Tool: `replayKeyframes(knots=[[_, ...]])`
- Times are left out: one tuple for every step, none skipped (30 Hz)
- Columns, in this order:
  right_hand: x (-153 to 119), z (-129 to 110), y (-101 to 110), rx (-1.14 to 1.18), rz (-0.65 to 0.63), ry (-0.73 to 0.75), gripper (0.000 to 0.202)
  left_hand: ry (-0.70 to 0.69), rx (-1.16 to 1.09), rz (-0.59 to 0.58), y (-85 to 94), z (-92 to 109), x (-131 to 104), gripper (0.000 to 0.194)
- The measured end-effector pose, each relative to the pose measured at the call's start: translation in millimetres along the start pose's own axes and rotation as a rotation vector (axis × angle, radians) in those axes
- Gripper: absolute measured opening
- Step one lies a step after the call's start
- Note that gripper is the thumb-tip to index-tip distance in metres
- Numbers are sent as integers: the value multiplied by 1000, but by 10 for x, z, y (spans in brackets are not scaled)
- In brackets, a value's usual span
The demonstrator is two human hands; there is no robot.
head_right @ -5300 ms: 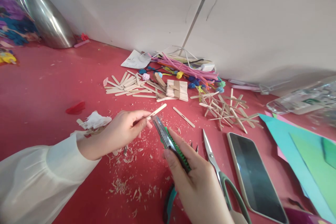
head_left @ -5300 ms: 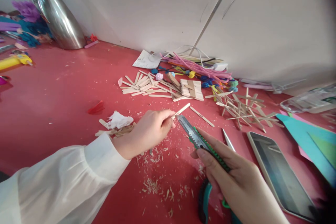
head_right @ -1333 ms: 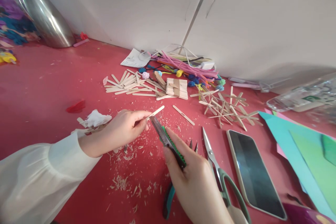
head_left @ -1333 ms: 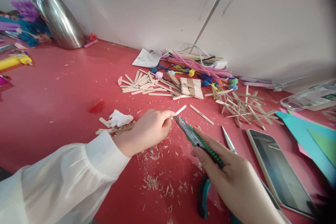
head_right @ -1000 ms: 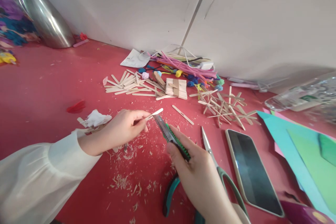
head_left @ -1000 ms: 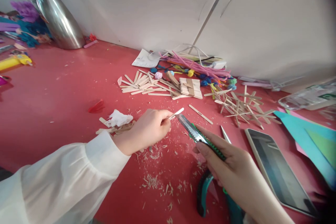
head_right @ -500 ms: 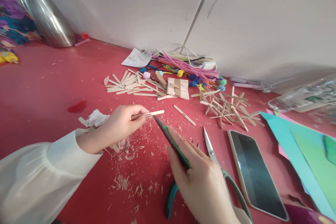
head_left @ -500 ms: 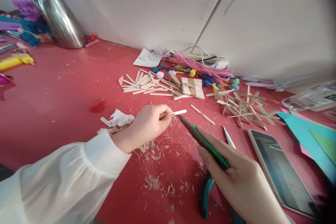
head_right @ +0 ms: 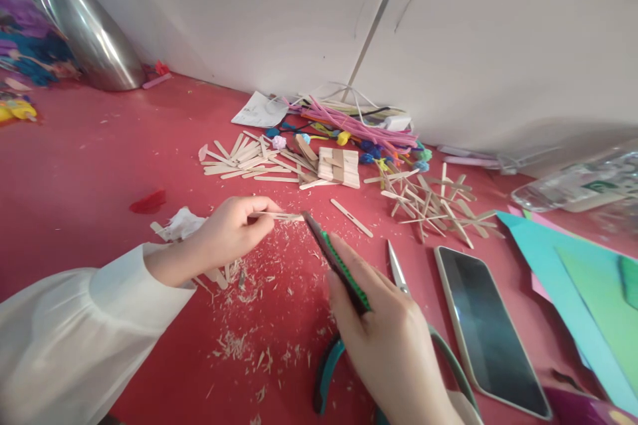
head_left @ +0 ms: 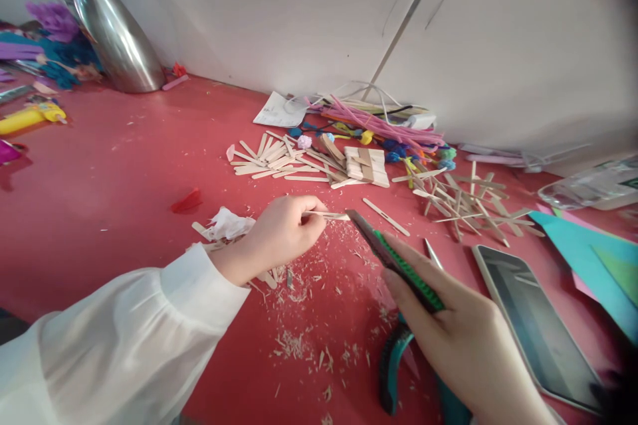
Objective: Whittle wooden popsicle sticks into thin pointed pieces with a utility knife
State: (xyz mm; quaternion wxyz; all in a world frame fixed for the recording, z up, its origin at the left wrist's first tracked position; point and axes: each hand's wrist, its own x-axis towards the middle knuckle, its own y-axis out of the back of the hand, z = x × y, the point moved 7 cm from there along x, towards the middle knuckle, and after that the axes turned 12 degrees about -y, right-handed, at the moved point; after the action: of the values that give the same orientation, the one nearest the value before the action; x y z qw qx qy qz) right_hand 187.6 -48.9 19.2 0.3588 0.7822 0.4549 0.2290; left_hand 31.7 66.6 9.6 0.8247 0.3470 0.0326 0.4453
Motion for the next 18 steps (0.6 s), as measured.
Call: replayKeyframes(knots=[[6,0,-28,-16,-20,20,42,-6,-15,4,0,10,1,20],[7,-3,-53,-31,-35,46,41,-11,-38,16,4,15,4,19],[6,-5,-71,-42,-41,71,40,-17,-68,33,10,16,7,16],[3,-5,-82,-46,-40,89,40,-21,-103,51,16,11,11,14],[-2,-3,-88,-46,-36,100,39,-28,-141,65,19,5,15,11],[-8,-1,-97,-46,-38,106,39,-38,-180,78,20,-1,20,10],[-15,0,-108,-45,-48,106,39,-51,-219,86,20,-4,24,9],[-24,-1,-123,-44,-66,105,39,-64,-249,86,14,-5,27,9],[-34,-5,-139,-39,-89,102,39,-76,-266,83,10,-3,27,12],[-44,-12,-151,-32,-109,99,39,-86,-267,82,9,1,26,15],[-54,-18,-154,-22,-118,93,39,-95,-252,82,11,9,22,19],[-61,-22,-146,-12,-112,84,38,-101,-224,78,13,18,18,22],[-66,-24,-131,-3,-97,73,38,-105,-188,74,16,27,12,24],[-70,-25,-114,4,-79,62,39,-108,-153,67,17,38,6,26],[-74,-27,-100,10,-66,55,39,-108,-122,57,16,48,2,29],[-77,-32,-93,14,-61,54,39,-105,-95,43,11,55,-1,32],[-81,-38,-92,14,-63,59,39,-99,-71,32,7,59,-4,35],[-86,-48,-97,14,-72,72,39,-93,-51,24,6,62,-4,37]])
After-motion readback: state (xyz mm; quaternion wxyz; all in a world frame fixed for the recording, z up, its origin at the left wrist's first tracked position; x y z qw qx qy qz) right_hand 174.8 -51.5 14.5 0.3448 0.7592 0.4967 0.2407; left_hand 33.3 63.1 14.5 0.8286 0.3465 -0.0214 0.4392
